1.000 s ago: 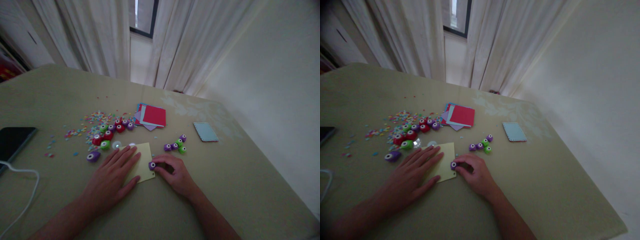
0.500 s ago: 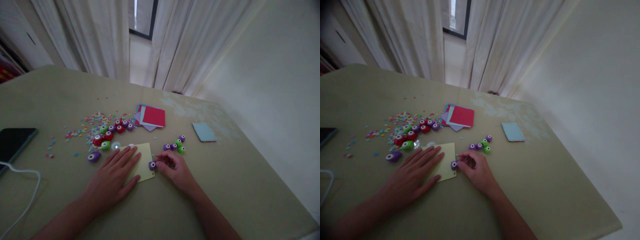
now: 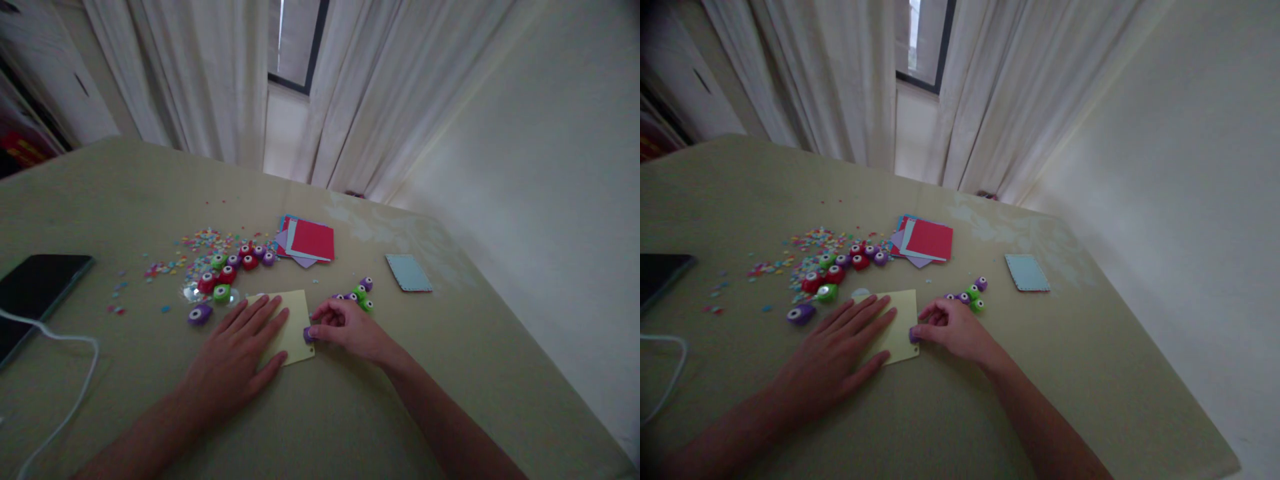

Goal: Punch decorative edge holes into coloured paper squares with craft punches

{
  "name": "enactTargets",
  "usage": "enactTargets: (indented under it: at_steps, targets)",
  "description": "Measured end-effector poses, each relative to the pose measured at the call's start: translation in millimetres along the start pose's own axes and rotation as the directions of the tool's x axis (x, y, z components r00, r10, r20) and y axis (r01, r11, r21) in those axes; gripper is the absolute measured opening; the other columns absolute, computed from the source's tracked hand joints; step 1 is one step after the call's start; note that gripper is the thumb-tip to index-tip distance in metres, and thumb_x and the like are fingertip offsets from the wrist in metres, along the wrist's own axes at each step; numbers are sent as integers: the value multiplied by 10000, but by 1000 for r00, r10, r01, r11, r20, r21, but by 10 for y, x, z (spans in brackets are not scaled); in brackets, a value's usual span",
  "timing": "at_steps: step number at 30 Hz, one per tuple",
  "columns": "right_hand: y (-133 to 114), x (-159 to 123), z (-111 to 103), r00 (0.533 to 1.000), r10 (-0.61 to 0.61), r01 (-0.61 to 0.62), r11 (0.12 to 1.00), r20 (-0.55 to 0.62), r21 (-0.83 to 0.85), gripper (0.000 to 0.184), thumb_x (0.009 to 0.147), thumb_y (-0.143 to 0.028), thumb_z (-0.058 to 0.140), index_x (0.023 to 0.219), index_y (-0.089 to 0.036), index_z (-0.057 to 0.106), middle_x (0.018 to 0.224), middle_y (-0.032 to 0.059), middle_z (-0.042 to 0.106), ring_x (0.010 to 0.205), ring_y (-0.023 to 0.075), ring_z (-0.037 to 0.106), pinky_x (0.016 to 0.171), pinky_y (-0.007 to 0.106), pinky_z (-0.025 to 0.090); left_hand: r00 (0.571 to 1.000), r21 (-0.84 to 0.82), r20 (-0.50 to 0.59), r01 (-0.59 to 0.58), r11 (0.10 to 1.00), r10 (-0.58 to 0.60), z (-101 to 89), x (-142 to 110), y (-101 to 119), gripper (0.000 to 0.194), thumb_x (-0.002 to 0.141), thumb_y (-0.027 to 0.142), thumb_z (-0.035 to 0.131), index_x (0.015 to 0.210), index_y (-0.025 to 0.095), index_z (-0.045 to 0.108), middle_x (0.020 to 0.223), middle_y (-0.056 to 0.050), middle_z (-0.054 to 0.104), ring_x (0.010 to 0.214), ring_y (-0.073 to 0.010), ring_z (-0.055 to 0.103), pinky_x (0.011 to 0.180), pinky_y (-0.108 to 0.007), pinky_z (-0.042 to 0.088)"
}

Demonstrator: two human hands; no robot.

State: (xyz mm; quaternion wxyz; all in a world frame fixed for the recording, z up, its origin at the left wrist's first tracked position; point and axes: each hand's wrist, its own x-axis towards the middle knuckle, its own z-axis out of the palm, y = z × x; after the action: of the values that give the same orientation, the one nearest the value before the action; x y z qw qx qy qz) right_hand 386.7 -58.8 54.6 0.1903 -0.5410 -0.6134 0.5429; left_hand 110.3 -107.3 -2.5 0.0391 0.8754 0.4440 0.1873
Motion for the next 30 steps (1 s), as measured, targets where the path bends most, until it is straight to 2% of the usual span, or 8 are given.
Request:
enactTargets:
  at_steps: [7,11,17,21,23,26,28,30]
  targets:
    - [-68,27,-9,995,99,-97,986,7,-135,359,819,-397,913,800,-200,613,649,-77,512,603,117,430,531,248,276,1000,14,-2,-4,1000,4,-8,-2,6,640,1091,551,526,1661,266,471,1735,-78,464,1588,-313,446,1307,-541,310]
    - [-150,62,7,992,127,-119,971,25,-205,425,831,-343,891,725,-222,498,632,-93,446,604,116,387,549,263,262,1000,-8,-3,0,1000,0,9,-3,-9,652,1083,552,541,1667,272,462,1740,-79,456,1589,-326,443,1305,-552,313]
    - [-220,78,49,992,121,-104,952,42,-287,448,858,-304,841,687,-231,434,616,-92,405,603,119,357,552,267,236,1000,-11,-18,-1,1000,1,30,5,-13,634,1083,540,543,1656,276,478,1737,-74,463,1584,-319,452,1305,-538,318]
    - [-174,57,11,994,104,-95,963,23,-253,475,820,-372,878,681,-229,447,606,-97,400,598,118,359,558,264,242,999,-3,-41,-8,1000,8,61,2,-24,635,1082,544,538,1653,271,485,1726,-78,478,1573,-320,469,1301,-531,327]
    - [-156,39,-43,996,85,-90,966,-34,-241,467,806,-408,893,694,-227,477,618,-94,425,604,121,378,566,264,258,998,13,-53,-14,1000,14,76,-5,-33,643,1080,553,538,1652,265,487,1728,-80,474,1570,-320,474,1296,-527,335]
    - [-223,-38,-100,962,-34,-33,970,-271,-239,423,836,-446,859,743,-230,507,651,-73,461,627,136,412,590,267,301,998,38,-59,-19,999,21,87,-15,-44,644,1081,551,536,1654,261,487,1730,-78,470,1566,-319,481,1288,-529,346]
    - [-359,-170,-65,916,-138,80,983,-376,-167,470,848,-569,836,783,-241,506,659,-65,444,624,145,408,584,271,325,998,47,-60,-23,999,26,90,-17,-49,639,1083,542,538,1651,255,491,1728,-80,473,1562,-321,486,1282,-535,358]
    - [-539,-393,41,899,-240,257,966,-367,-3,585,842,-776,769,815,-259,497,674,-52,424,612,158,412,570,288,385,998,47,-62,-30,998,33,94,-16,-56,639,1083,539,539,1650,247,493,1723,-85,480,1559,-323,491,1275,-539,374]
